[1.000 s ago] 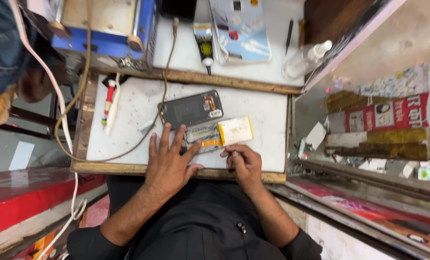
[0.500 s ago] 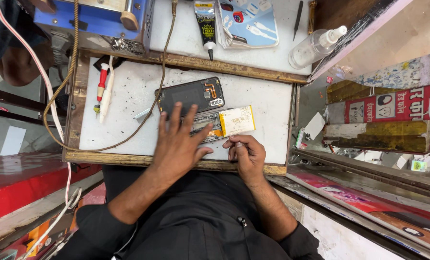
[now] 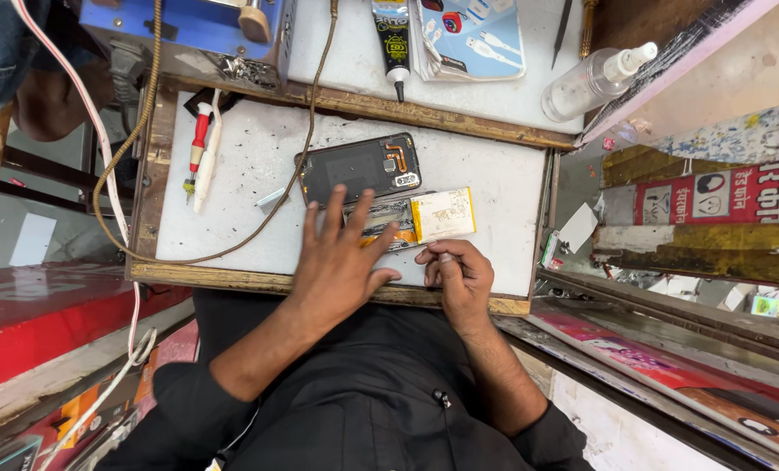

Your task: The person removes a battery from a disassembled mobile phone, then uses a small brush to clean the interior. They place the battery back into the phone and continue cleaning around the internal components. The person also wipes the back cover of the phone with a cloth before setting it aside.

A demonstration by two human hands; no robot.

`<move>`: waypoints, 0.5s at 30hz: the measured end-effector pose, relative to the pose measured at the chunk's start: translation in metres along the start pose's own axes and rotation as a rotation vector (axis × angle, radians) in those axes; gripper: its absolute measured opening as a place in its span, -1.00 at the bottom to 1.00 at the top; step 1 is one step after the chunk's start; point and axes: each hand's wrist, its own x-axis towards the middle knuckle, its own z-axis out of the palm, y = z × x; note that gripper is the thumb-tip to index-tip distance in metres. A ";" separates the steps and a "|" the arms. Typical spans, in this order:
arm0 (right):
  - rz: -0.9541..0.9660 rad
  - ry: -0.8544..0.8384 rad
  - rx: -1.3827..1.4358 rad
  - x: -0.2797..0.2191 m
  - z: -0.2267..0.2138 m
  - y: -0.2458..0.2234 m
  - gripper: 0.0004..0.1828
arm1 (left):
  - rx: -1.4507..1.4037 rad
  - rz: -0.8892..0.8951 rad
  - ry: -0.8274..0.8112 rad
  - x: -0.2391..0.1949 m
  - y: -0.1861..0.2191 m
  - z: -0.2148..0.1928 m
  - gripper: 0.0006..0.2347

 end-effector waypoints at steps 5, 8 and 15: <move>0.003 0.027 0.030 0.000 0.000 0.000 -0.79 | -0.002 0.047 0.025 0.015 0.005 0.007 -0.46; 0.003 0.033 0.037 -0.001 0.001 0.000 -0.80 | -0.003 0.068 0.026 0.009 0.000 0.005 -0.47; 0.011 0.028 0.032 0.000 0.000 0.001 -0.79 | -0.004 0.023 0.040 -0.015 -0.015 -0.005 -0.46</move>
